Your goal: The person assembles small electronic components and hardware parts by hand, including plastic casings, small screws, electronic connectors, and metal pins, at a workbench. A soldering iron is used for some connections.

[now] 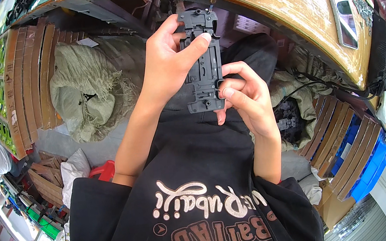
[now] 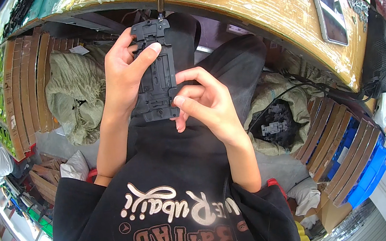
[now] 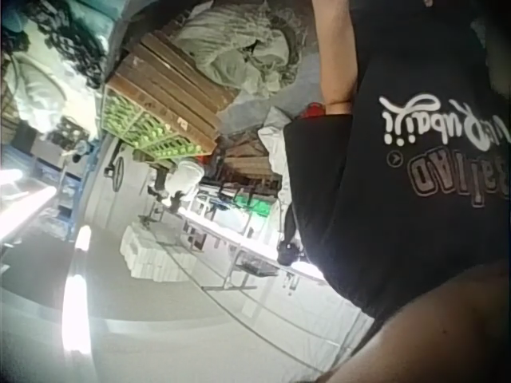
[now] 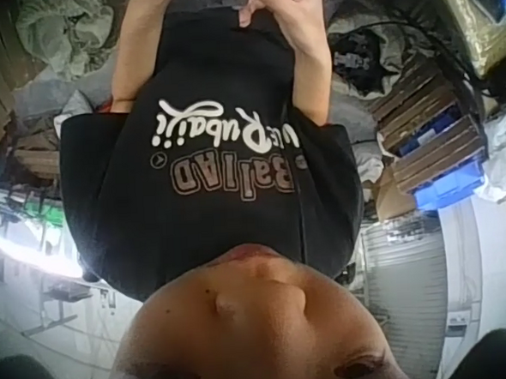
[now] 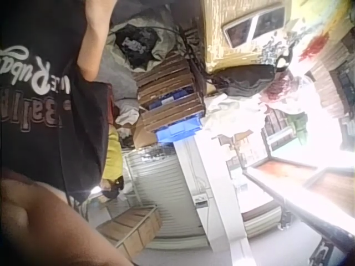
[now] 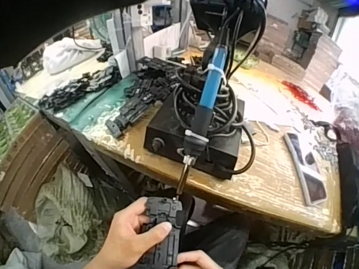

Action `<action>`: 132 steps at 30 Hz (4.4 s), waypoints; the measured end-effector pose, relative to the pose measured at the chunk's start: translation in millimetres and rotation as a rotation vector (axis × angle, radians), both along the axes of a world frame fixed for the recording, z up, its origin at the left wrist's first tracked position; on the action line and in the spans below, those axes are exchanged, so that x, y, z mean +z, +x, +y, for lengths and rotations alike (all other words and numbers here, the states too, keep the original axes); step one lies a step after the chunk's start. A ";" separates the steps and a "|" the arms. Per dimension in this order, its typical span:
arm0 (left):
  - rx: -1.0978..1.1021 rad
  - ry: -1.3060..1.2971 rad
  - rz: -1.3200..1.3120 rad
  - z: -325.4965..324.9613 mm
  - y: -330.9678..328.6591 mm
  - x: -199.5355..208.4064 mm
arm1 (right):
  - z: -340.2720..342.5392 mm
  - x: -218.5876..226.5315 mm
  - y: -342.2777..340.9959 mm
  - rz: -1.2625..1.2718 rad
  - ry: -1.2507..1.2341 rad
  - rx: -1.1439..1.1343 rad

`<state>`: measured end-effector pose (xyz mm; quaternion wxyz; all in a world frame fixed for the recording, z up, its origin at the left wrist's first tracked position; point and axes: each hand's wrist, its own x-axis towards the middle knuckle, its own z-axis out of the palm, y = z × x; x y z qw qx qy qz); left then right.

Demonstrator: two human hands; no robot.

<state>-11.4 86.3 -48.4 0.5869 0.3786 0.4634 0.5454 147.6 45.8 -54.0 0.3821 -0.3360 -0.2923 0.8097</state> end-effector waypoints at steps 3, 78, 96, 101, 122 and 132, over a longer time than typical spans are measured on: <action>0.005 0.011 0.011 0.3 0.4 1.5 | 0.3 2.1 -0.2 0.005 0.005 0.000; -0.268 -0.372 -0.128 -20.6 10.7 7.1 | -22.5 -2.9 1.4 0.124 -0.011 -0.139; -0.283 -0.258 -0.146 -15.6 12.7 4.3 | -12.0 0.4 0.0 0.132 0.009 -0.193; -0.285 -0.283 -0.166 -13.3 11.8 3.4 | -9.9 0.6 -2.4 0.141 0.012 -0.204; -0.256 -0.267 -0.135 -12.9 9.6 -1.1 | -1.2 0.4 -5.1 0.134 0.040 -0.242; -0.236 -0.279 -0.089 -18.2 5.3 2.0 | -3.0 2.3 -6.3 0.147 0.016 -0.208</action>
